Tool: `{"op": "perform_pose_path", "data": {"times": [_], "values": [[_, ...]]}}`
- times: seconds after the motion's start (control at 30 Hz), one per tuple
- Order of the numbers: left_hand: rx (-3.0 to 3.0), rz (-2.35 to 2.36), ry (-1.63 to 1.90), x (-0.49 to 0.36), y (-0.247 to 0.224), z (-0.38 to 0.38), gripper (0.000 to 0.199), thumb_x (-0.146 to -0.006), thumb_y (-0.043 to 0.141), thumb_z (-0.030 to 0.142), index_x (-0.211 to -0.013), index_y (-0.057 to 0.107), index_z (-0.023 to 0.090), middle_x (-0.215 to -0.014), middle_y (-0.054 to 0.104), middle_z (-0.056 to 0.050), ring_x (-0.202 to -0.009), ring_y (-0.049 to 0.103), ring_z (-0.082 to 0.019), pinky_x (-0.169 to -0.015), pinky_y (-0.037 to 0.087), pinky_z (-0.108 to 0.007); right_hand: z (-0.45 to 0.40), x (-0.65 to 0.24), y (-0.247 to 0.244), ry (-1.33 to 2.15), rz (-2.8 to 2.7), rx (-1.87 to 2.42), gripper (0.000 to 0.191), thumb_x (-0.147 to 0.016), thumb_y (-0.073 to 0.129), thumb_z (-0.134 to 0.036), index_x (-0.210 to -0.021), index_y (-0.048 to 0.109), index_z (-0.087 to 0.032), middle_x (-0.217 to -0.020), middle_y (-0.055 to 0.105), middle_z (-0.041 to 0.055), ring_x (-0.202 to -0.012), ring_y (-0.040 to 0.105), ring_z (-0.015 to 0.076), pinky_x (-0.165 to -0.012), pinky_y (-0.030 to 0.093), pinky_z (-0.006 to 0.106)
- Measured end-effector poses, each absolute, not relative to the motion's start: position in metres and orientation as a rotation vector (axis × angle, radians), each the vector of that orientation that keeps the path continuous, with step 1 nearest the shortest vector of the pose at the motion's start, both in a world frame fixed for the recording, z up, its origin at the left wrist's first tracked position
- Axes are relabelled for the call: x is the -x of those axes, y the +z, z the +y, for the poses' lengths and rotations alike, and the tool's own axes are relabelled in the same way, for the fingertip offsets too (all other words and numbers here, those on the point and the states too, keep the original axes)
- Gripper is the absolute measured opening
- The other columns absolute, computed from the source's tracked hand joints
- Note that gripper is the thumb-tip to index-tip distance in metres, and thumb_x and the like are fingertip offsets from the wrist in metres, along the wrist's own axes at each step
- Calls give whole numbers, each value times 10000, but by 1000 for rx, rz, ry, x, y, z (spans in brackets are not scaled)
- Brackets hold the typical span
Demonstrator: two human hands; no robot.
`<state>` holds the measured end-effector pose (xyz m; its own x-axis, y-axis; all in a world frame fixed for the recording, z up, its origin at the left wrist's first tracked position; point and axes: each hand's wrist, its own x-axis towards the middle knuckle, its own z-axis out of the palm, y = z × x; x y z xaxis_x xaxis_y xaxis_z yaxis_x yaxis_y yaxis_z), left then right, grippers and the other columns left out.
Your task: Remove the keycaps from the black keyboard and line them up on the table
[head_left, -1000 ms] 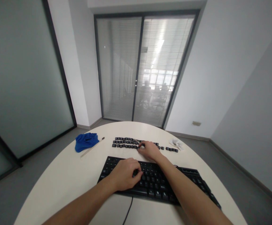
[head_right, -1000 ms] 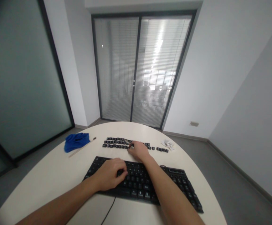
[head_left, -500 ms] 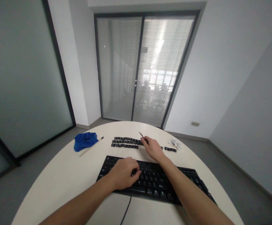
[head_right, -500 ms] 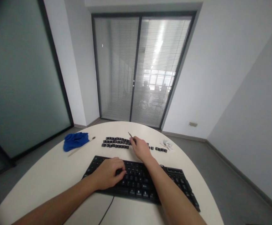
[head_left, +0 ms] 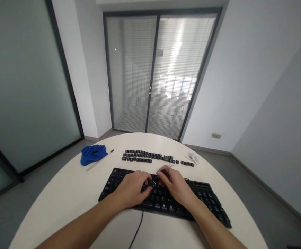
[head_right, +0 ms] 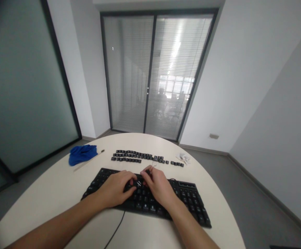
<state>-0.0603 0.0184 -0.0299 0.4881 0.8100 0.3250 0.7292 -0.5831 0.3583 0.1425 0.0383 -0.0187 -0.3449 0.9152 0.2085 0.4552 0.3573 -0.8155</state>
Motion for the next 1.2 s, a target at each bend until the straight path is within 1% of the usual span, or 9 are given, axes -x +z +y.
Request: {"op": "perform_pose_path", "data": {"times": [0.17,0.3,0.47,0.6,0.7,0.8,0.93,1.07,1.2], "values": [[-2538,1320,704,61,-32,19,173,-844,590,271,-1010,590,224,-906,649,-8,-862,581,-206,-752,417,-309,38,-145,-14,814,-2014,1166,284,-965,475,-396,-844,627,-189,-714,661,13,-693,633,174,-688,456,270],[-2561,1315,701,61,-32,19,146,-842,590,266,-981,592,221,-896,645,-6,-845,575,-201,-735,411,-306,34,-142,-13,785,-2041,1160,289,-960,493,-389,-806,628,-185,-714,663,14,-692,620,173,-677,444,260],[-2607,1348,655,61,-31,20,83,-856,569,278,-875,591,200,-865,640,-18,-831,574,-202,-710,415,-302,26,-135,-13,673,-2175,1115,248,-940,546,-381,-832,681,-203,-802,701,22,-755,630,181,-698,433,252],[-2572,1371,628,59,-32,22,117,-866,585,315,-902,643,221,-873,649,-13,-865,588,-203,-741,425,-301,28,-135,-13,610,-2185,1149,258,-939,547,-396,-848,692,-203,-809,714,26,-769,648,187,-706,434,258],[-2497,1430,611,56,-32,23,146,-865,603,361,-914,678,245,-856,650,-9,-859,593,-202,-736,426,-298,31,-138,-13,680,-2146,1155,281,-961,507,-387,-837,679,-203,-797,724,15,-765,667,180,-716,442,256],[-2452,1459,630,54,-33,22,145,-858,614,356,-929,697,261,-858,646,-13,-855,588,-201,-734,422,-293,33,-140,-15,741,-2105,1141,304,-974,475,-393,-837,667,-202,-780,723,12,-758,673,179,-732,454,263],[-2444,1431,676,52,-35,22,165,-870,599,361,-948,709,267,-854,651,-22,-857,580,-208,-746,415,-297,41,-140,-26,862,-1962,1135,358,-966,451,-456,-814,628,-185,-755,720,32,-737,677,189,-742,487,288],[-2435,1447,712,50,-35,21,176,-896,561,351,-908,707,254,-826,649,-22,-831,577,-208,-733,407,-305,49,-140,-36,1078,-1782,1116,384,-923,475,-539,-852,581,-177,-705,712,38,-672,676,194,-661,522,294],[-2437,1431,748,50,-35,20,164,-881,587,358,-915,692,237,-844,644,-25,-838,575,-210,-739,410,-305,48,-138,-37,1121,-1697,1106,382,-897,515,-549,-876,589,-175,-701,714,33,-688,687,192,-675,525,292]]}}
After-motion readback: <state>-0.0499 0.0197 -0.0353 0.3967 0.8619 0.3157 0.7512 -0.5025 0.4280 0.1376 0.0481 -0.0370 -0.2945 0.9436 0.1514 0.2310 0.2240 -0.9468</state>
